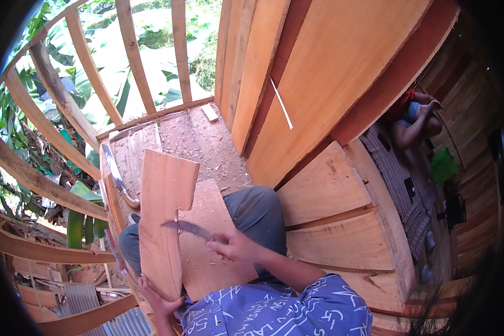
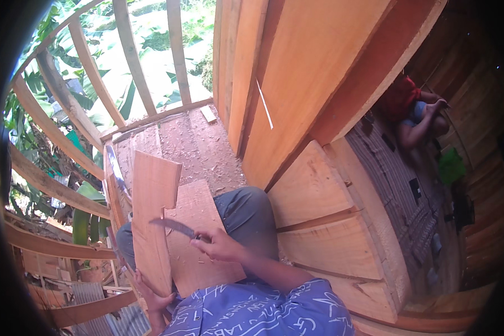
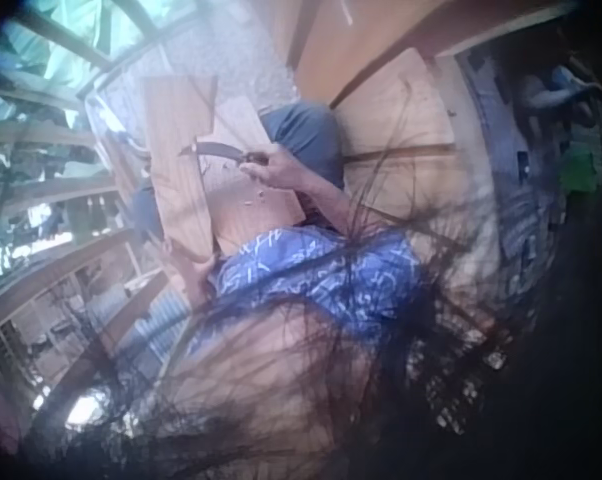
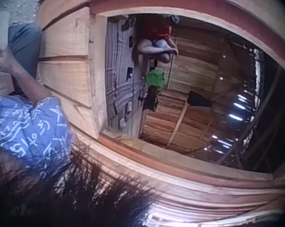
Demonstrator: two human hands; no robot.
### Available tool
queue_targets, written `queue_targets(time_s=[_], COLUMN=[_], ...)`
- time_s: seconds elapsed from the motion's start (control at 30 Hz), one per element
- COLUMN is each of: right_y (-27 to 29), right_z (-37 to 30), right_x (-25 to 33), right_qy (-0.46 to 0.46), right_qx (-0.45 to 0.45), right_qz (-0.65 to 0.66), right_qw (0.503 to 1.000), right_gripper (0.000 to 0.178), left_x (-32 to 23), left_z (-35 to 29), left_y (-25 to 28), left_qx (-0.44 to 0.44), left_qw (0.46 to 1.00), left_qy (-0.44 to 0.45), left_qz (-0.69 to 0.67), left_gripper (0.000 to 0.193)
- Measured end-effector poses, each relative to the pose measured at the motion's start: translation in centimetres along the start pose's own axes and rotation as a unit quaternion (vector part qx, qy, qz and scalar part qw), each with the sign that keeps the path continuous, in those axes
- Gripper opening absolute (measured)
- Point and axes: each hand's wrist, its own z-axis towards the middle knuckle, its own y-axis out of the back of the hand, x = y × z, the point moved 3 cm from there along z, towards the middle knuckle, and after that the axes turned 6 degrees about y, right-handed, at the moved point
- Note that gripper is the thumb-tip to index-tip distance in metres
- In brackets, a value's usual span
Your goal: The person sits cross-legged on a wooden floor and carves a rectangular piece of light-colored wood using a curved knife. They hold the wood with their left hand and use the knife in their right hand to shave off thin strips of wood, shaping the edges and surface of the plank.
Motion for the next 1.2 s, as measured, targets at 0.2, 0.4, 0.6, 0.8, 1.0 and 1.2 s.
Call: queue_targets(time_s=[0.2,0.4,0.6,0.8,1.0,1.2], right_y=[-0.1,1.0,-0.5,0.8,-0.6,1.3], right_z=[-0.3,0.2,0.3,0.5,0.4,0.7], right_x=[-0.1,0.3,-0.2,0.9,0.2,0.6], right_qy=[-0.013,0.068,0.038,0.032,0.066,0.002], right_qx=[-0.054,-0.114,0.087,-0.106,0.068,-0.123], right_qz=[0.067,0.012,-0.046,0.042,-0.136,0.066], right_qw=[0.996,0.991,0.994,0.993,0.986,0.99], right_gripper=[0.023,0.021,0.021,0.023,0.025,0.023], left_x=[0.3,0.6,0.2,0.3,0.1,-0.4], left_z=[0.1,-0.3,0.1,-0.1,0.0,0.4], left_y=[-0.3,-0.2,-0.4,-0.2,-0.7,-0.1], left_qx=[0.001,0.001,0.0,-0.001,-0.002,-0.006], left_qw=[1.0,0.999,1.0,1.0,1.0,1.0], left_qy=[0.005,0.021,0.019,0.021,0.007,0.006], left_qz=[-0.017,-0.026,-0.02,-0.006,-0.009,0.024], left_gripper=[0.139,0.14,0.14,0.139,0.14,0.14])
